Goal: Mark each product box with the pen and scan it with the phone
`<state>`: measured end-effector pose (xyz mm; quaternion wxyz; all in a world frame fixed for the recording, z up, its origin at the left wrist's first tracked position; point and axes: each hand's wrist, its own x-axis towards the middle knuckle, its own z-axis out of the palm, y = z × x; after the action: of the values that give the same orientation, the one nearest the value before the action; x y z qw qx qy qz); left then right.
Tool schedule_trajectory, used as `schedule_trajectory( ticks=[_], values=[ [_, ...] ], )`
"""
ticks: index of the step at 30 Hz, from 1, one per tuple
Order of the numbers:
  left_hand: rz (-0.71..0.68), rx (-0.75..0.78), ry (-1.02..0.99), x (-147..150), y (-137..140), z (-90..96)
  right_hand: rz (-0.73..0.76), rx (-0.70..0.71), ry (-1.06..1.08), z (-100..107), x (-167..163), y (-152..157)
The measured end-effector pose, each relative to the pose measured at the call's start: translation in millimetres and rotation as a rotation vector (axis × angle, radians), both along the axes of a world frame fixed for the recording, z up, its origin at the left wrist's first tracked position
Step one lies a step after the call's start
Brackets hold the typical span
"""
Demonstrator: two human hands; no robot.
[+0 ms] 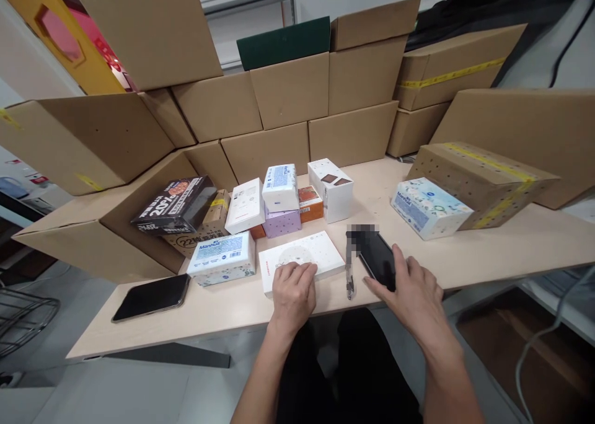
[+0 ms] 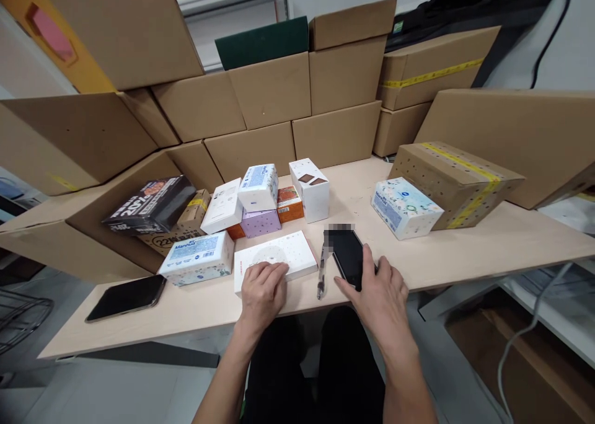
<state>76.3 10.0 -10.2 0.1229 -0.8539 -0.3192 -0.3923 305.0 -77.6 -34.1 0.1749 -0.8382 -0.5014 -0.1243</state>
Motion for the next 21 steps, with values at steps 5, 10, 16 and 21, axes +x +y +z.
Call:
schedule_trajectory(
  ticks=[5, 10, 16, 21],
  values=[
    [0.022, 0.018, -0.012, 8.6, -0.2, -0.5, 0.026, 0.096, -0.006, -11.0, -7.1, 10.9],
    [-0.062, 0.01, -0.101, 7.2, -5.5, -2.0, 0.013, 0.333, 0.058, -23.6, -7.0, 21.2],
    [-0.087, -0.016, -0.126, 5.3, -7.6, -7.7, 0.13, 0.551, 0.219, -9.8, -20.2, 17.2],
    [-0.004, -0.026, -0.156, 6.5, -5.3, -9.9, 0.28, 0.624, 0.3, 10.1, -67.9, 16.4]
  ],
)
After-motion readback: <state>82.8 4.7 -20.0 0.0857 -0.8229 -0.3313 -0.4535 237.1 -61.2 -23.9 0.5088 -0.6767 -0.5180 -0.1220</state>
